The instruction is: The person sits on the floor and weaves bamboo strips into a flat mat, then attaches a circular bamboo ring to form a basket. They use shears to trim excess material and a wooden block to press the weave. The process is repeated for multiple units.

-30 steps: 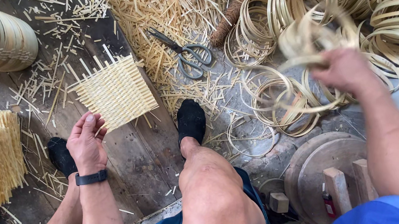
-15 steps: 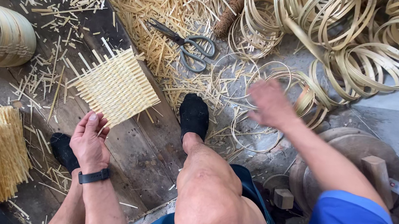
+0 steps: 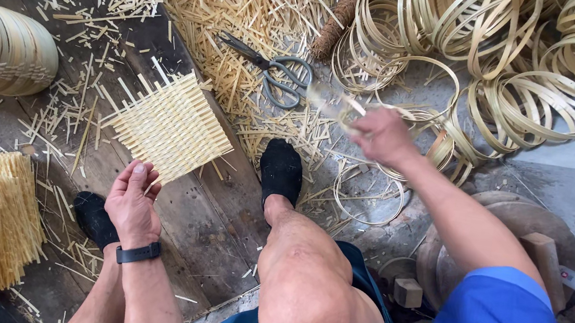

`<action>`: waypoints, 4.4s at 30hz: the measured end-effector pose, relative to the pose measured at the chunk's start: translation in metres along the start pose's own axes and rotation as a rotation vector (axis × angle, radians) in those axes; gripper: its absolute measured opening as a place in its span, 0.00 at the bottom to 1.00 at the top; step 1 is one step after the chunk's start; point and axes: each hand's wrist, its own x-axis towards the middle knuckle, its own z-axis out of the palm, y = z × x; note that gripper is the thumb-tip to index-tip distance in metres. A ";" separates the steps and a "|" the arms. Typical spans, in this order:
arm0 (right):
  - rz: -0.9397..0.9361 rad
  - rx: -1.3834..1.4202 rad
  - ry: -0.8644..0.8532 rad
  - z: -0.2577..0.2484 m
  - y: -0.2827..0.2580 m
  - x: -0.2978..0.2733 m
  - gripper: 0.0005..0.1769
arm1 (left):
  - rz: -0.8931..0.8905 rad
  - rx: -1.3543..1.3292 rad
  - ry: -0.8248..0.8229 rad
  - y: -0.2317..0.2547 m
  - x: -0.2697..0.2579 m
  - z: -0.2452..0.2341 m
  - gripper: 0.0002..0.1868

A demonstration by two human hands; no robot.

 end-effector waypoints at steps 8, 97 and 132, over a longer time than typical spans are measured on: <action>0.361 0.633 0.469 -0.114 0.035 0.040 0.24 | 0.003 0.008 0.003 -0.003 -0.001 0.006 0.12; -0.252 0.319 -0.134 -0.060 -0.336 0.111 0.22 | 0.031 -0.469 -0.471 0.082 -0.025 0.060 0.22; 0.307 1.548 -0.176 0.020 -0.281 0.125 0.31 | -0.232 -0.711 -0.358 0.064 0.008 0.031 0.22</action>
